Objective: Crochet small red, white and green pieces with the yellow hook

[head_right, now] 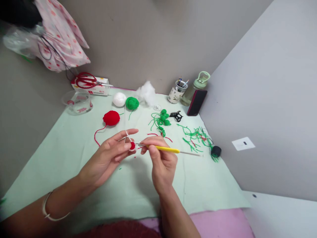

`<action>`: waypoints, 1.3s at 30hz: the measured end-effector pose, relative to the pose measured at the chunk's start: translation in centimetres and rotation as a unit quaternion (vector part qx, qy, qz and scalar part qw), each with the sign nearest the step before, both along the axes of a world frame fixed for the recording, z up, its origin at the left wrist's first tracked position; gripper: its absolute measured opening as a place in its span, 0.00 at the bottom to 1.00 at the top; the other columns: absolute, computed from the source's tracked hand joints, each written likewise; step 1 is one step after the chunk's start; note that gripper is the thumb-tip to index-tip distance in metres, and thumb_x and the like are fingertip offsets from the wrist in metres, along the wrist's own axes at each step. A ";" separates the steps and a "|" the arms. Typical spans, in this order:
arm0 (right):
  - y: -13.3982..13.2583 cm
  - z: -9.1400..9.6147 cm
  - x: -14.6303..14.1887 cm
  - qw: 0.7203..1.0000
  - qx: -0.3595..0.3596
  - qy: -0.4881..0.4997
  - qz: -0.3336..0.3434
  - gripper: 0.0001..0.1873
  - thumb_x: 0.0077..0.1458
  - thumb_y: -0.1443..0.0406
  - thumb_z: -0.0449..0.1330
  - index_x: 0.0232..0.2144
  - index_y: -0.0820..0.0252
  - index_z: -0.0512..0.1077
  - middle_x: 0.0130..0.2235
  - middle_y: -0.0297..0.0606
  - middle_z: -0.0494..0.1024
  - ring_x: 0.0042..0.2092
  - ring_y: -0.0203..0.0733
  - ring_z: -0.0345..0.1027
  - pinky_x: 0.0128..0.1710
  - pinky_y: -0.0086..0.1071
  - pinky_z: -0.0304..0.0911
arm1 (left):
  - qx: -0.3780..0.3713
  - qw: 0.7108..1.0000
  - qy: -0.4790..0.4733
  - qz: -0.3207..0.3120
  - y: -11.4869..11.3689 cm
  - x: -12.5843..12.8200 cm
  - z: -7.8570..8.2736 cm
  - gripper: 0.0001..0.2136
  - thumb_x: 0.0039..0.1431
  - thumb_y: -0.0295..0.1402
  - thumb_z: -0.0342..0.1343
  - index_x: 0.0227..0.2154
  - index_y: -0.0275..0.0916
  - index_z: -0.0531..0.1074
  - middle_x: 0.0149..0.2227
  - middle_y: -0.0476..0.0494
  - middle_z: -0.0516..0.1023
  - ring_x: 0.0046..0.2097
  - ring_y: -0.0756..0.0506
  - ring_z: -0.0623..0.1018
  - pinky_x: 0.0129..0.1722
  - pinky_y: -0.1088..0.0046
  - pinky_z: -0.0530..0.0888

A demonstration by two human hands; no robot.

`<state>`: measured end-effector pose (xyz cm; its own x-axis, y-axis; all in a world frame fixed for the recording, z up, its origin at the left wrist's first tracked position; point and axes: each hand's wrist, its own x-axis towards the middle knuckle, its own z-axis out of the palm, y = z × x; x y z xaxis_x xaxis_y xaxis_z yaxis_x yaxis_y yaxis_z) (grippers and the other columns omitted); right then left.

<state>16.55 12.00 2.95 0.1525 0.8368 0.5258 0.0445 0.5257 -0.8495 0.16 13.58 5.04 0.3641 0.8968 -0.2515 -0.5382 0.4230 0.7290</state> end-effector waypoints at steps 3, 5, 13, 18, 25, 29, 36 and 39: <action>-0.1 -0.1 -0.2 1.000 -0.012 -0.018 0.002 0.10 0.69 0.65 0.60 0.42 0.51 0.82 0.39 0.37 0.84 0.35 0.40 0.75 0.37 0.38 0.71 | 0.028 0.998 0.054 0.010 -0.1 0.1 -0.2 0.17 0.59 0.33 0.69 0.51 0.43 0.81 0.30 0.54 0.74 0.29 0.54 0.62 0.40 0.72 0.67; -0.3 0.0 -0.2 0.999 -0.004 -0.026 -0.037 0.10 0.69 0.66 0.60 0.41 0.51 0.83 0.38 0.36 0.84 0.34 0.40 0.74 0.38 0.39 0.71 | 0.037 0.996 0.080 0.020 0.0 0.0 -0.3 0.17 0.58 0.34 0.70 0.51 0.44 0.82 0.32 0.52 0.74 0.32 0.52 0.65 0.36 0.72 0.63; 0.0 0.5 0.3 0.996 -0.042 0.072 0.024 0.10 0.68 0.61 0.61 0.37 0.54 0.82 0.32 0.35 0.79 0.29 0.37 0.71 0.30 0.35 0.69 | 0.037 0.996 0.075 0.028 0.1 -0.3 0.1 0.17 0.58 0.33 0.69 0.51 0.44 0.82 0.32 0.52 0.73 0.29 0.54 0.61 0.32 0.72 0.60; -0.1 0.1 -0.2 0.999 0.010 -0.036 0.007 0.11 0.69 0.67 0.60 0.44 0.50 0.82 0.39 0.38 0.85 0.41 0.43 0.77 0.40 0.38 0.74 | 0.063 0.996 0.068 0.014 -0.5 0.5 -0.3 0.16 0.59 0.34 0.70 0.51 0.46 0.83 0.33 0.50 0.76 0.36 0.50 0.70 0.35 0.73 0.64; -1.0 -0.9 -0.7 0.947 0.153 -0.251 -0.132 0.23 0.61 0.75 0.65 0.51 0.44 0.82 0.46 0.39 0.84 0.45 0.46 0.78 0.41 0.39 0.74 | -0.020 1.000 -0.001 -0.017 -0.1 0.5 -0.7 0.18 0.58 0.37 0.72 0.51 0.41 0.83 0.28 0.54 0.71 0.27 0.55 0.60 0.35 0.76 0.67; -0.4 -0.4 0.0 0.989 0.063 -0.105 -0.083 0.14 0.68 0.70 0.60 0.46 0.48 0.82 0.36 0.36 0.82 0.37 0.42 0.76 0.36 0.38 0.71 | -0.046 0.998 -0.042 -0.015 0.4 0.1 -0.6 0.15 0.58 0.32 0.71 0.49 0.38 0.84 0.27 0.56 0.69 0.25 0.57 0.59 0.47 0.71 0.72; 0.3 -0.4 -0.1 1.000 -0.009 -0.016 0.007 0.09 0.68 0.63 0.61 0.41 0.49 0.83 0.37 0.36 0.83 0.40 0.43 0.75 0.43 0.40 0.70 | 0.052 0.998 0.044 0.017 -0.2 0.2 -0.2 0.19 0.59 0.32 0.71 0.54 0.45 0.80 0.33 0.52 0.77 0.38 0.51 0.73 0.40 0.74 0.68; 0.1 -0.6 0.0 1.000 -0.011 -0.014 0.011 0.09 0.68 0.63 0.62 0.42 0.49 0.83 0.36 0.37 0.82 0.40 0.43 0.75 0.43 0.41 0.71 | 0.024 0.999 0.022 -0.008 -0.4 0.2 -0.1 0.25 0.59 0.31 0.70 0.59 0.43 0.76 0.33 0.52 0.78 0.37 0.51 0.73 0.42 0.72 0.68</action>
